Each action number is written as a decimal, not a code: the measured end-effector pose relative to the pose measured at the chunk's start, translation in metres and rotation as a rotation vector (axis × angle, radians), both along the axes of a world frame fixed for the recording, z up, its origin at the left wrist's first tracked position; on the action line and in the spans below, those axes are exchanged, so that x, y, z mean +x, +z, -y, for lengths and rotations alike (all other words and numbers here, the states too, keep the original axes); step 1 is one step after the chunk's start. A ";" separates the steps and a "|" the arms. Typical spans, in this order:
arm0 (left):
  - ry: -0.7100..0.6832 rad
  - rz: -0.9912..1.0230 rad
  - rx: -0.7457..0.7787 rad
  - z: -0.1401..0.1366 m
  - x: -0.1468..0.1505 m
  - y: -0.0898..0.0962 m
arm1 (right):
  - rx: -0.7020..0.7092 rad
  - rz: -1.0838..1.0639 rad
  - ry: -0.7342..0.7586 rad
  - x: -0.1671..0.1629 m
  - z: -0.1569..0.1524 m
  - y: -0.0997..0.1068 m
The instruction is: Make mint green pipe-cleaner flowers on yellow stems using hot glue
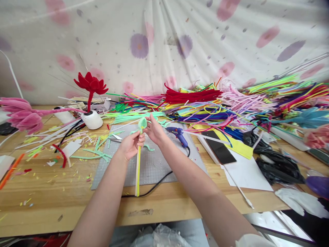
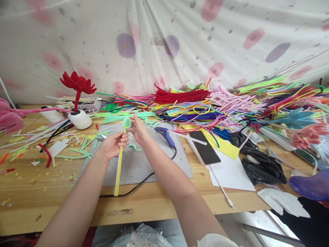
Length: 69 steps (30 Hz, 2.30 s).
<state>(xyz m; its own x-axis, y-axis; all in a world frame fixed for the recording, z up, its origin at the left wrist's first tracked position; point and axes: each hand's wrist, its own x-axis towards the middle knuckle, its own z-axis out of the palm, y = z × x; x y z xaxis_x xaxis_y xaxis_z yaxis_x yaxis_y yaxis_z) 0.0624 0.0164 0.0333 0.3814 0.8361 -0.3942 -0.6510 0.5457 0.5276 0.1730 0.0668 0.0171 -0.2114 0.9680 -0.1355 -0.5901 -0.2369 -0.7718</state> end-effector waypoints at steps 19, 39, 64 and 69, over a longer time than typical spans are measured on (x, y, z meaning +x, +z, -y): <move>0.020 -0.571 0.180 -0.009 -0.008 -0.036 | 0.603 1.194 0.002 0.041 0.040 -0.075; 0.112 -0.217 0.238 -0.006 -0.003 -0.057 | -0.271 -0.029 0.355 0.033 0.025 -0.050; 0.467 -0.590 0.229 -0.006 0.013 -0.061 | 0.200 0.912 0.632 0.146 0.052 -0.018; 0.349 -0.591 0.276 -0.006 0.017 -0.064 | 0.255 1.444 0.169 0.188 0.045 -0.023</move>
<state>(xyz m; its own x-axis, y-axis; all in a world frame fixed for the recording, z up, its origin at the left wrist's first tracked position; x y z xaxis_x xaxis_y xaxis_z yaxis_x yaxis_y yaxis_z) 0.0796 0.0220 -0.0311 -0.1359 0.9684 -0.2093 -0.3276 0.1554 0.9319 0.3611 0.0214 -0.0058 -0.1551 0.9755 -0.1558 0.7291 0.0066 -0.6844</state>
